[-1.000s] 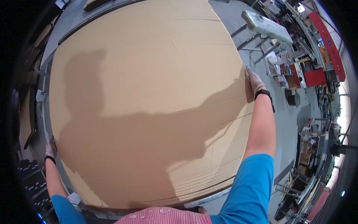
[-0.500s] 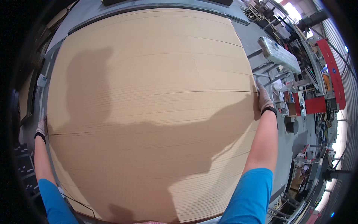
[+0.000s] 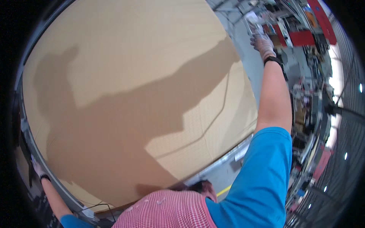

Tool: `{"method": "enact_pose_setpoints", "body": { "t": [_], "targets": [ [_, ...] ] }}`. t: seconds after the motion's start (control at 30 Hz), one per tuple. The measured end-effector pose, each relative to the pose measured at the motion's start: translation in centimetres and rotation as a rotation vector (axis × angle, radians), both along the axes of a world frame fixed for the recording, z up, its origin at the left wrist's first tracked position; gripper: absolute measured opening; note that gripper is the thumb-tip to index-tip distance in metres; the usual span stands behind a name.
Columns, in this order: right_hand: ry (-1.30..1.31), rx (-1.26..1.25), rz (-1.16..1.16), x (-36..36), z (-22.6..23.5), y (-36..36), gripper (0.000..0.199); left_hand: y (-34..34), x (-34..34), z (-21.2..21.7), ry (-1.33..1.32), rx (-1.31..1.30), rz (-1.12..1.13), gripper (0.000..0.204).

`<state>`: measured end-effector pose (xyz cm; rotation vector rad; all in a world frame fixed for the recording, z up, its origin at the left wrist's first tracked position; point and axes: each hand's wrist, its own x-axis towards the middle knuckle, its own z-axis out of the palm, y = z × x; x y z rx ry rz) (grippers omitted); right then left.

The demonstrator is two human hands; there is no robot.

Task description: Organizing, moving, and labeling cardboard sheets in a factory setting.

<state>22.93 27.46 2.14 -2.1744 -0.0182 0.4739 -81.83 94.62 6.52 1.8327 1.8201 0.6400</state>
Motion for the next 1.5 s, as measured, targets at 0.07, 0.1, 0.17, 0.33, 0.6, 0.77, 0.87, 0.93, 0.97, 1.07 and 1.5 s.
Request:
{"method": "enact_pose_setpoints", "body": {
  "t": [0.07, 0.1, 0.17, 0.33, 0.6, 0.77, 0.87, 0.93, 0.97, 1.07, 1.5],
  "targets": [
    [-0.555, -0.450, 0.470, 2.5, 4.8, -18.3, 0.017, -3.0, -0.8, -5.7, 0.455, 0.269, -0.340, 0.050],
    [-0.658, -0.970, 0.692, -4.1, 6.0, -22.1, 0.014, -11.7, 9.1, -1.8, 0.119, 0.119, -0.109, 0.046],
    [-0.454, -0.739, 0.275, -12.9, 6.7, -31.6, 0.019, -22.3, 14.7, 1.7, 0.038, 0.236, -0.383, 0.046],
    [-0.028, -0.108, -0.409, -32.4, 4.2, -43.9, 0.028, -52.4, 24.2, 7.2, -0.366, -1.184, -0.975, 0.029],
    [-0.234, -0.439, 0.108, -40.8, 0.9, -40.2, 0.026, -66.0, 25.6, -6.6, -0.614, -1.808, 0.162, 0.018],
    [-0.626, -0.235, 0.708, -38.1, 2.1, -36.8, 0.035, -69.6, 22.8, -12.9, -0.949, -1.114, 0.097, 0.021],
    [-0.723, -0.158, 0.948, -35.1, 0.1, -37.1, 0.039, -81.0, 31.9, -8.3, -0.876, -1.176, -0.142, 0.026],
    [-0.734, -0.184, 1.006, -35.9, -1.3, -38.3, 0.049, -90.1, 37.3, -6.0, -0.575, -1.343, -0.396, 0.025],
    [-0.751, -0.152, 1.051, -35.7, -1.8, -38.2, 0.049, -93.7, 41.2, -5.2, -0.618, -1.566, -0.301, 0.024],
    [-0.751, -0.055, 1.012, -37.2, -2.2, -38.5, 0.049, -100.4, 48.7, -9.5, -0.918, -1.574, -0.174, 0.019],
    [0.156, 0.640, 1.306, -24.6, 13.1, -35.1, 0.075, -98.1, 59.0, 7.1, -1.132, -0.918, -0.305, 0.049]
  ]
}}
